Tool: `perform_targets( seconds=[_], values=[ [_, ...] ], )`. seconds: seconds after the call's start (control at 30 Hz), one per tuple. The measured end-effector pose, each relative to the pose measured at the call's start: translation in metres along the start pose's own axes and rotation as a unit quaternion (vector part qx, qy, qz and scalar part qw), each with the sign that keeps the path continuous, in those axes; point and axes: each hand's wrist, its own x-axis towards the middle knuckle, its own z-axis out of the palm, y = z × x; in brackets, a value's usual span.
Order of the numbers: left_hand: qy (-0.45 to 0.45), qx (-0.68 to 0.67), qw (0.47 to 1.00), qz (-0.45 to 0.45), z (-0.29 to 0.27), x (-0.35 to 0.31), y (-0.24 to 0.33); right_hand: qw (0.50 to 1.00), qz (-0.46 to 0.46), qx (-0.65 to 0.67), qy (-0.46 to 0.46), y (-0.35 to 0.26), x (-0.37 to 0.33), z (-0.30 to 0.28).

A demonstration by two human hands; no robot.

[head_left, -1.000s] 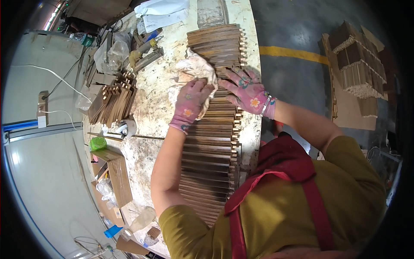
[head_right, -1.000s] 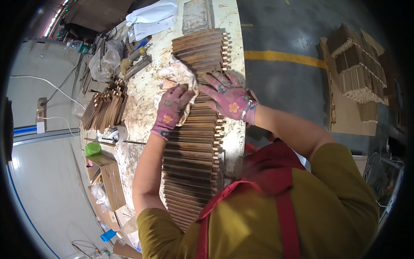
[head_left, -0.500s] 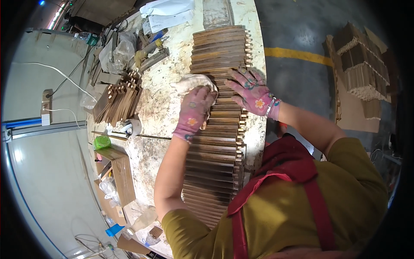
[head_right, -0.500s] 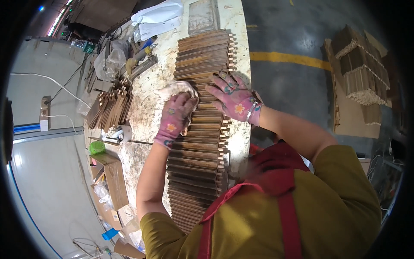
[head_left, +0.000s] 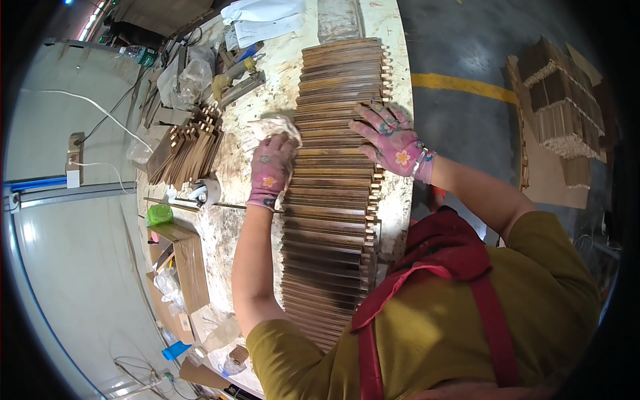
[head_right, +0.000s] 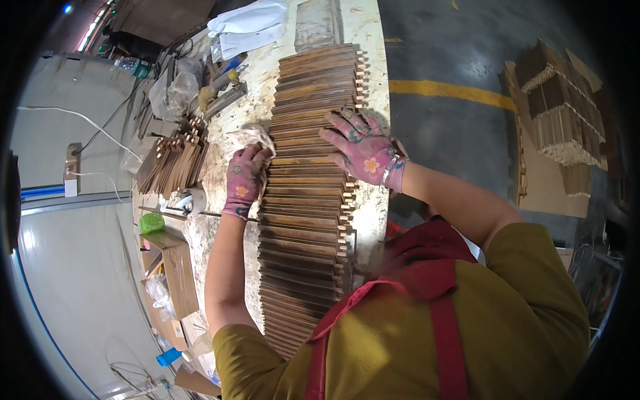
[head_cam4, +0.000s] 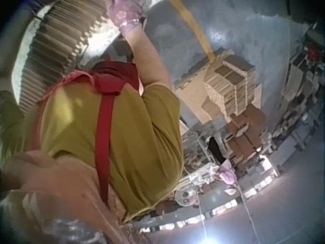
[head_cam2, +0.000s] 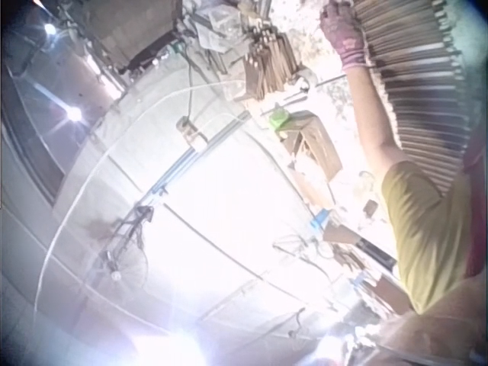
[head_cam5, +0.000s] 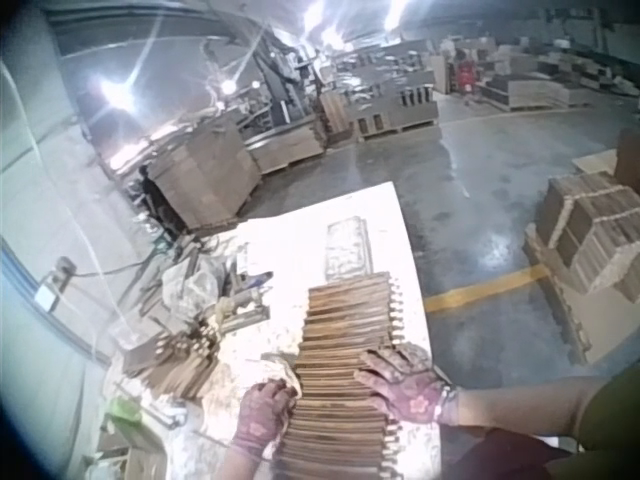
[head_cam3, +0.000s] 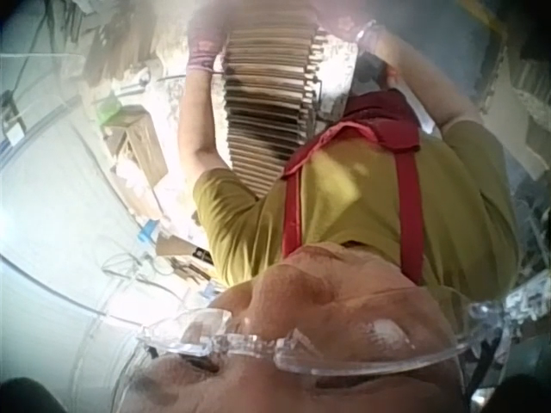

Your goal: The person polishes a long row of thin bamboo slats with a handheld block and a cloth. They apply a liquid from a bottle to the cloth and wipe down the individual slats one after another.

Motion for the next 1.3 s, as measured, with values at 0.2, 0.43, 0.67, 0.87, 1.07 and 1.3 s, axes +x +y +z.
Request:
perform_targets(
  seconds=[0.2, 0.43, 0.67, 0.87, 1.07, 1.3],
  values=[
    [0.039, -0.239, 0.902, -0.358, -0.021, -0.003, -0.046, 0.999, -0.01, -0.003, 0.032, -0.002, 0.002, 0.001],
    [-0.083, -0.367, 0.913, -0.16, -0.009, 0.071, 0.066, 0.999, -0.001, 0.031, 0.012, 0.006, 0.0, 0.0],
    [-0.012, -0.032, 0.992, 0.125, 0.017, 0.066, 0.056, 0.998, 0.0, 0.056, 0.036, 0.007, -0.002, -0.001],
    [-0.012, 0.01, 0.999, 0.047, 0.011, 0.042, 0.014, 0.997, -0.017, 0.041, 0.057, 0.005, -0.002, -0.001],
    [-0.087, 0.051, 0.992, -0.072, 0.0, 0.038, -0.015, 0.998, -0.01, 0.048, 0.045, 0.007, -0.003, 0.002],
    [0.144, -0.145, 0.953, -0.224, 0.026, -0.008, -0.079, 0.998, -0.018, 0.049, 0.045, 0.007, 0.001, -0.001]
  ],
)
